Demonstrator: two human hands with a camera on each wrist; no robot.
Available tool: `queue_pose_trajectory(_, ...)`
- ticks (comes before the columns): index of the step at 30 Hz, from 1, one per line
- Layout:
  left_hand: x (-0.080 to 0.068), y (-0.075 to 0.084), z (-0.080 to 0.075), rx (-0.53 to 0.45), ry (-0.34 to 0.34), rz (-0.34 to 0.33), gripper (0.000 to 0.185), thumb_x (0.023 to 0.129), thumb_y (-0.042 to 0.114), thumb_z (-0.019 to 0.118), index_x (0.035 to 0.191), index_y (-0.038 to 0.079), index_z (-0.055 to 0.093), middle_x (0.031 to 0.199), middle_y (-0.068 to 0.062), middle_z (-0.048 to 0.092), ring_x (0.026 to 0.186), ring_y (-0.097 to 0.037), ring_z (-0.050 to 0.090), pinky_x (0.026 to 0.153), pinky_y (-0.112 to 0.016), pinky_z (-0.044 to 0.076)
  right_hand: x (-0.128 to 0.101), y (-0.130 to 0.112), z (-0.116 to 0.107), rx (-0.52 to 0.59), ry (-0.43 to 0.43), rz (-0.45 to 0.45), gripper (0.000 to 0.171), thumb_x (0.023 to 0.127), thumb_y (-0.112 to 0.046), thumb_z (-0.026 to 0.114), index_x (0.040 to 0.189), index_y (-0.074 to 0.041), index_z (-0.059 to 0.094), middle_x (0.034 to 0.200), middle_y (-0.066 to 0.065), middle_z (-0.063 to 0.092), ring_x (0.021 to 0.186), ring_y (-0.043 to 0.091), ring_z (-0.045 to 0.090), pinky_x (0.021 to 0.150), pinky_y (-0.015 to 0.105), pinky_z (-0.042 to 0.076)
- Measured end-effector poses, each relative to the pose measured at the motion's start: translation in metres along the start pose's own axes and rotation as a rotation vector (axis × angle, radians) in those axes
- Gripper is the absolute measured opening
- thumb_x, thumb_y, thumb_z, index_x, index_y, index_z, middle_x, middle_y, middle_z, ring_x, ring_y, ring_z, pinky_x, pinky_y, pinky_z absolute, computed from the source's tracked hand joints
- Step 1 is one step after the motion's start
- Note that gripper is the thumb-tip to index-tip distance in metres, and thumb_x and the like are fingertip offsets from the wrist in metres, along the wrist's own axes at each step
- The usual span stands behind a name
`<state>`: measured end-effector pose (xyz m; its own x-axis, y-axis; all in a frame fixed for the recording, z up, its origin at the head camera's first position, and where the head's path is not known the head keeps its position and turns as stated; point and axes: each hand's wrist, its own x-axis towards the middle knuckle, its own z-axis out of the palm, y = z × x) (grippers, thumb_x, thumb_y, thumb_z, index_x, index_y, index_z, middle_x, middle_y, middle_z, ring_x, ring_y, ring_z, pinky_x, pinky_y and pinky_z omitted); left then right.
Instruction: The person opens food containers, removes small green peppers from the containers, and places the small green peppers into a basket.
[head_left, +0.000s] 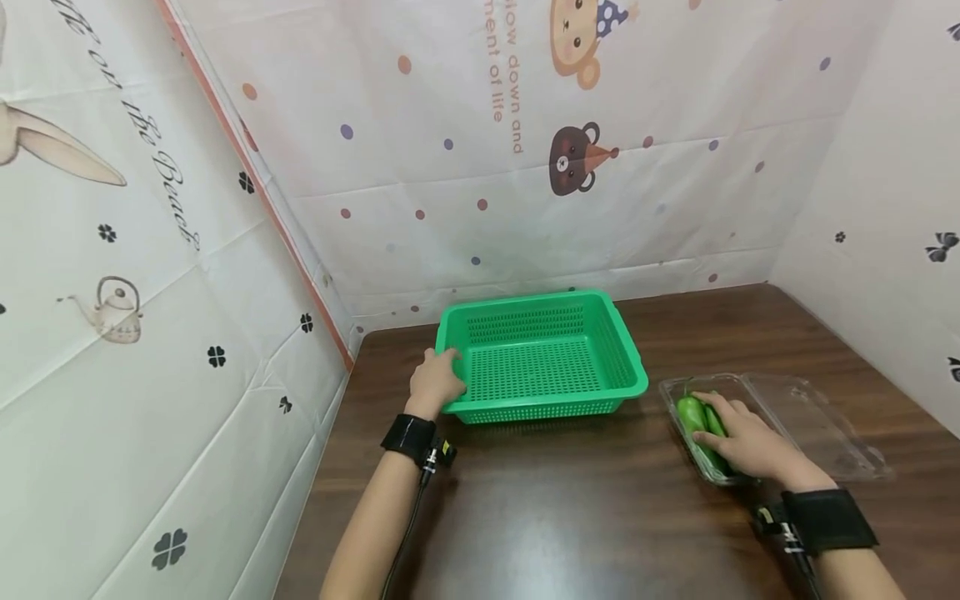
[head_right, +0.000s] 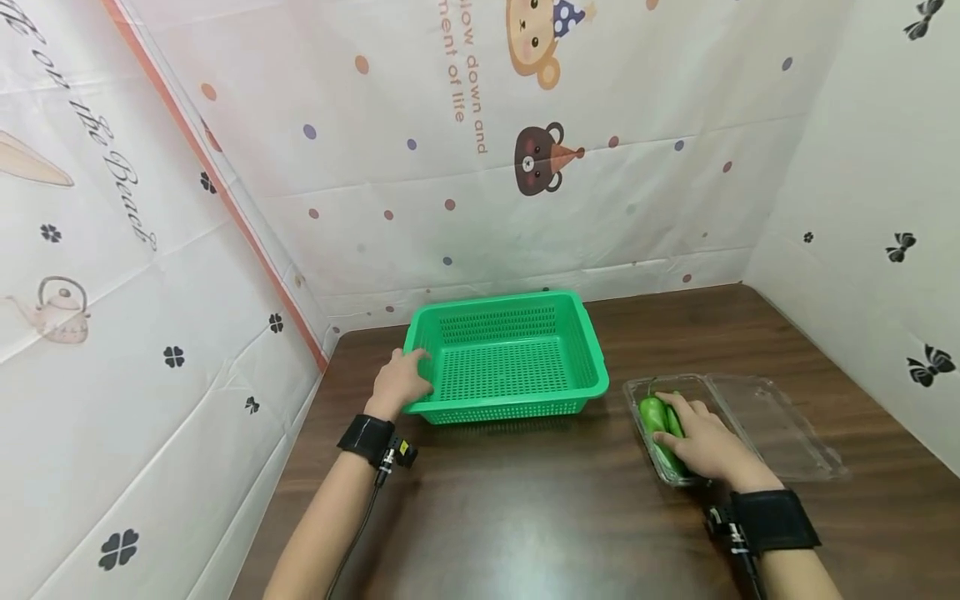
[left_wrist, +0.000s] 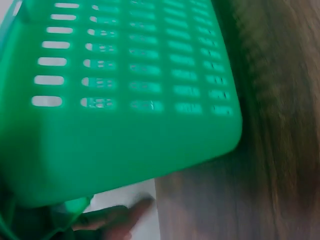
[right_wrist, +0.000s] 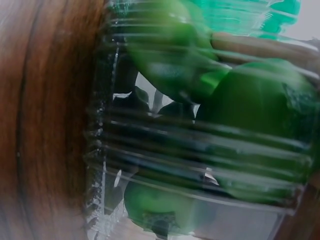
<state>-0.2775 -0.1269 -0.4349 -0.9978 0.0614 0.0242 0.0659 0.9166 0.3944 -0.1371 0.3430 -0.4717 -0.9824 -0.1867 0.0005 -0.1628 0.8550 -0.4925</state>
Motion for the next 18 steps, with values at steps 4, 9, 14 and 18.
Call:
queue_pose_trajectory(4,-0.0012,0.0028,-0.0018,0.040,-0.009,0.007,0.038,0.088,0.011,0.069,0.126,0.013,0.070,0.131,-0.023,0.055,0.087,-0.030,0.057,0.072,-0.040,0.049,0.0013,-0.0007,-0.0016,-0.006,-0.001,0.003,0.074,0.098,-0.038,0.066,0.152,0.000,0.033,0.123,0.037,0.047,0.091,0.032,0.056,0.066,0.041,0.043)
queue_pose_trajectory(9,-0.0009,0.0045,-0.0009,0.051,0.000,-0.009,0.029,0.089,0.012,0.071,0.117,0.010,0.073,0.125,-0.023,0.058,0.086,-0.030,0.058,0.071,-0.041,0.051,0.0001,-0.0014,-0.0038,0.009,-0.003,-0.004,0.075,0.098,-0.038,0.066,0.153,0.001,0.033,0.125,0.037,0.047,0.093,0.034,0.057,0.068,0.043,0.045)
queue_pose_trajectory(14,0.0011,0.0050,0.0014,0.092,0.020,-0.005,0.026,0.089,0.016,0.070,0.115,0.012,0.073,0.124,-0.022,0.054,0.084,-0.031,0.057,0.070,-0.042,0.050,-0.0008,0.0004,-0.0032,0.004,0.015,-0.002,0.074,0.098,-0.037,0.066,0.152,0.001,0.033,0.124,0.037,0.048,0.092,0.034,0.056,0.067,0.042,0.044)
queue_pose_trajectory(18,-0.0018,0.0035,0.0047,0.135,0.057,0.009,0.033,0.092,0.025,0.069,0.124,0.016,0.070,0.141,-0.022,0.043,0.107,-0.037,0.053,0.083,-0.050,0.049,-0.0026,0.0012,-0.0011,0.005,0.011,-0.013,0.075,0.098,-0.039,0.066,0.152,0.001,0.034,0.129,0.040,0.045,0.103,0.049,0.058,0.072,0.053,0.050)
